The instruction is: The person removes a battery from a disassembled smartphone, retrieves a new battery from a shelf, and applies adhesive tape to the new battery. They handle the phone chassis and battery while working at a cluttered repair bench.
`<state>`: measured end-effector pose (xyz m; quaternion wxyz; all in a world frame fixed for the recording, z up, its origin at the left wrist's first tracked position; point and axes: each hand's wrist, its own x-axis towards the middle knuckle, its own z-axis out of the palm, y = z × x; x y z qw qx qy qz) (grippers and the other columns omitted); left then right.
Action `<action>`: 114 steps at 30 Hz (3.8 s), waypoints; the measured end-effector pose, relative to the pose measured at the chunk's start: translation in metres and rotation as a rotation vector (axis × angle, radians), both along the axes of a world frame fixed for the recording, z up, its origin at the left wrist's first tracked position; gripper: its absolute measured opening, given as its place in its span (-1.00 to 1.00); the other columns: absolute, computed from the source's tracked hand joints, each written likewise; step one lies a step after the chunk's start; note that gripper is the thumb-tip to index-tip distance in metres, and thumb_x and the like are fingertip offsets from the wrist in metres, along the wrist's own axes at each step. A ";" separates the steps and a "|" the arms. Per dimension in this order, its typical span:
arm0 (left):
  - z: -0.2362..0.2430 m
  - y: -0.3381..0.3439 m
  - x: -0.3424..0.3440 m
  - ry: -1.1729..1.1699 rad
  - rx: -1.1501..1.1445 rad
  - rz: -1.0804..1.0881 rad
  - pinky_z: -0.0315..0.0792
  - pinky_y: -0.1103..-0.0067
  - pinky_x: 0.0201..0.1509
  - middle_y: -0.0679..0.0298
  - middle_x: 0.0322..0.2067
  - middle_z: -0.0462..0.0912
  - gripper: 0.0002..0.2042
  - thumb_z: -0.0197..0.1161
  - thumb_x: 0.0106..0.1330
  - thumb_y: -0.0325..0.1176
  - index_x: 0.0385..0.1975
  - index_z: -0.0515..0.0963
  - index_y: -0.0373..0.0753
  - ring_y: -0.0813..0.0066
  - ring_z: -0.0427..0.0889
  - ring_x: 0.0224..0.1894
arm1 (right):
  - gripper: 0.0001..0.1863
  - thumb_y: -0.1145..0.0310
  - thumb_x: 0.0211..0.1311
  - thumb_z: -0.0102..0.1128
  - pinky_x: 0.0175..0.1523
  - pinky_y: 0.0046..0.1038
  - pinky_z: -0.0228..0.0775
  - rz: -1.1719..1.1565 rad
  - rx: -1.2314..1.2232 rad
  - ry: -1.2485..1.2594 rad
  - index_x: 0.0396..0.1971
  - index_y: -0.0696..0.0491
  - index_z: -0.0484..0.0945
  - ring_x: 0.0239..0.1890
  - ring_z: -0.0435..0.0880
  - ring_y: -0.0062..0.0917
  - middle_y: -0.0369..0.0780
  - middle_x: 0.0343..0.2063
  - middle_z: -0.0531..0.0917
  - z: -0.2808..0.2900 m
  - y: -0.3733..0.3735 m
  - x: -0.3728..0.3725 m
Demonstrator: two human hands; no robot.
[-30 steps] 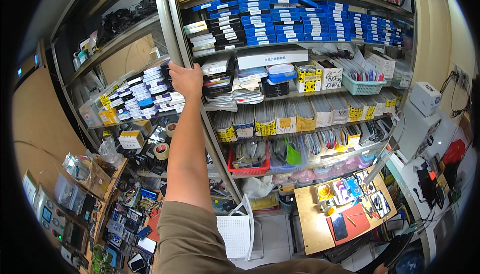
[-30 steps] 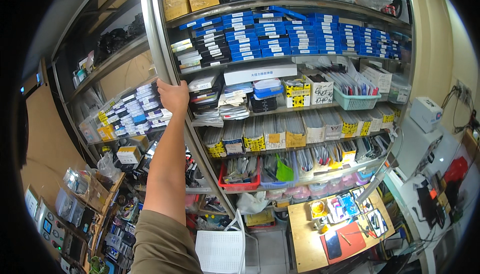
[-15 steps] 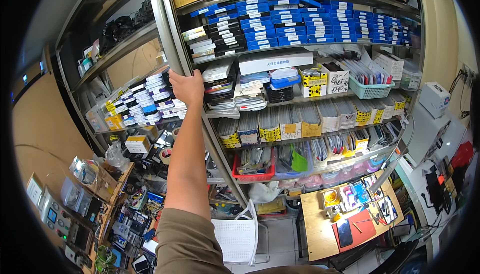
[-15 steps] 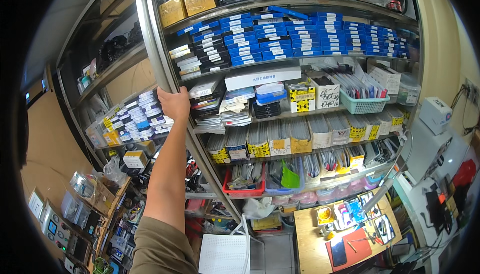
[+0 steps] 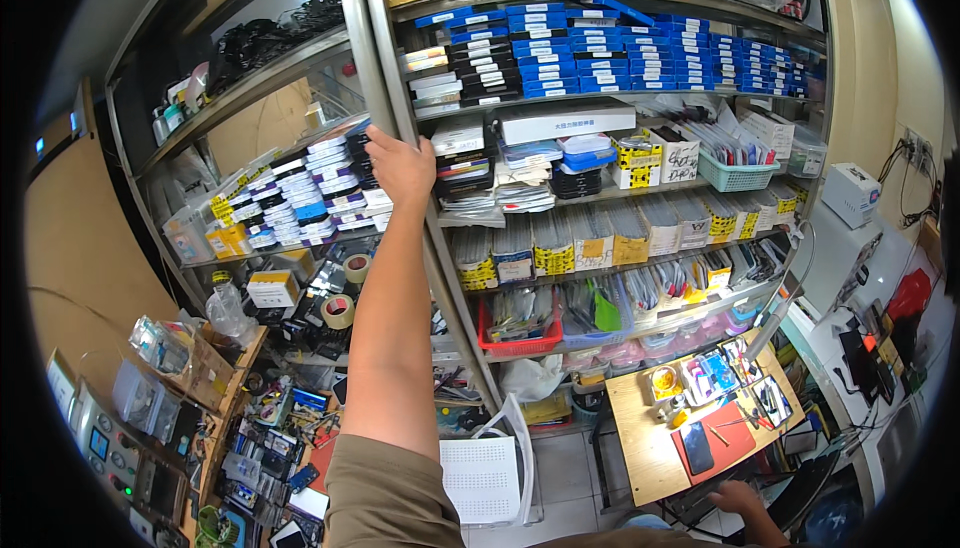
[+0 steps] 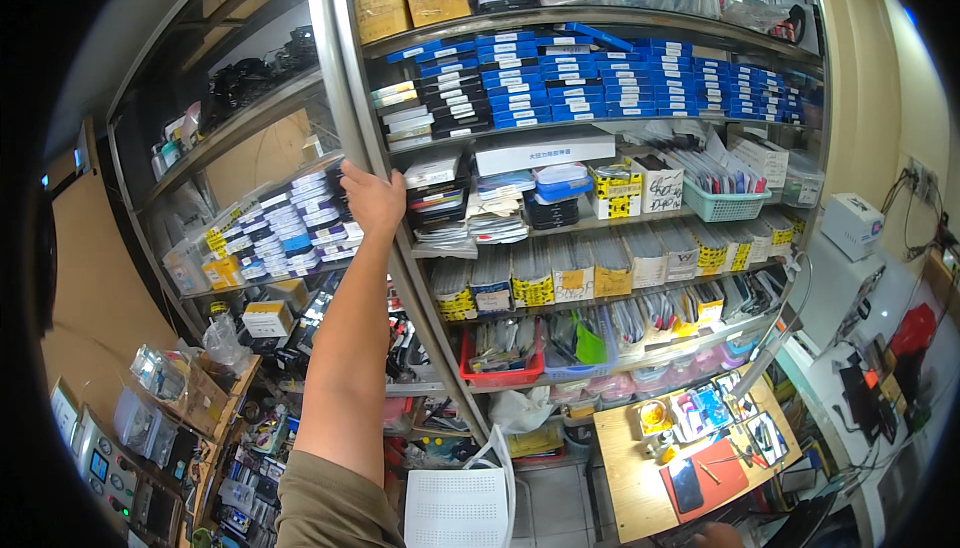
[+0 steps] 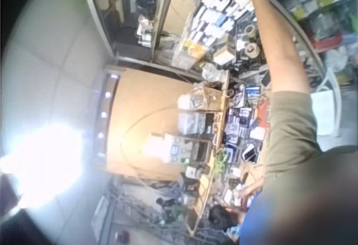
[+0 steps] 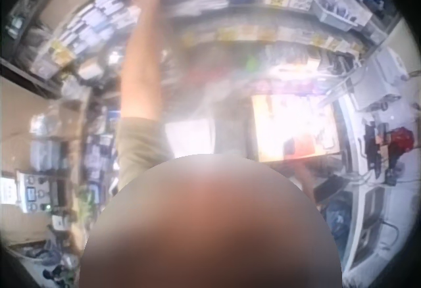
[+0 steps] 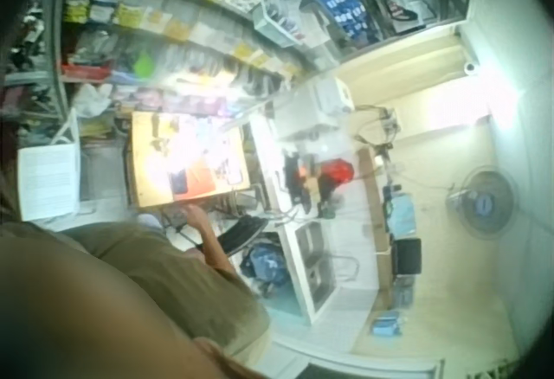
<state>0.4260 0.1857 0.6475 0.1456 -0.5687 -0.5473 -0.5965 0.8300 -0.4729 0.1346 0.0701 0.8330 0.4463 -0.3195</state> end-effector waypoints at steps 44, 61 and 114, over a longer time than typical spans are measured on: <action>-0.021 0.055 -0.041 0.056 0.274 -0.183 0.52 0.23 0.07 -0.23 0.13 0.52 -0.30 0.23 0.47 -0.08 0.38 0.13 -0.46 -0.10 0.63 0.06 | -0.48 -0.02 0.28 0.21 -0.05 -0.06 0.50 0.877 0.480 0.734 -0.15 0.22 0.59 -0.12 0.68 0.01 0.11 -0.22 0.67 -0.110 0.339 -0.226; -0.019 0.046 -0.034 0.026 0.246 -0.233 0.58 0.29 0.03 -0.24 0.11 0.52 -0.30 0.21 0.50 -0.07 0.37 0.11 -0.47 -0.03 0.67 0.06 | -0.50 0.13 0.32 0.13 0.19 -0.06 0.44 0.699 0.288 0.614 0.06 0.24 0.55 0.07 0.62 0.03 0.12 -0.02 0.65 -0.079 0.336 -0.184; -0.022 0.067 -0.052 0.093 0.274 -0.215 0.56 0.26 0.04 -0.25 0.10 0.54 -0.22 0.20 0.47 0.05 0.39 0.10 -0.48 -0.06 0.67 0.07 | -0.55 0.18 0.26 0.13 0.09 -0.05 0.52 0.610 0.167 0.485 0.05 0.15 0.54 0.02 0.68 -0.01 0.07 -0.09 0.70 -0.048 0.301 -0.161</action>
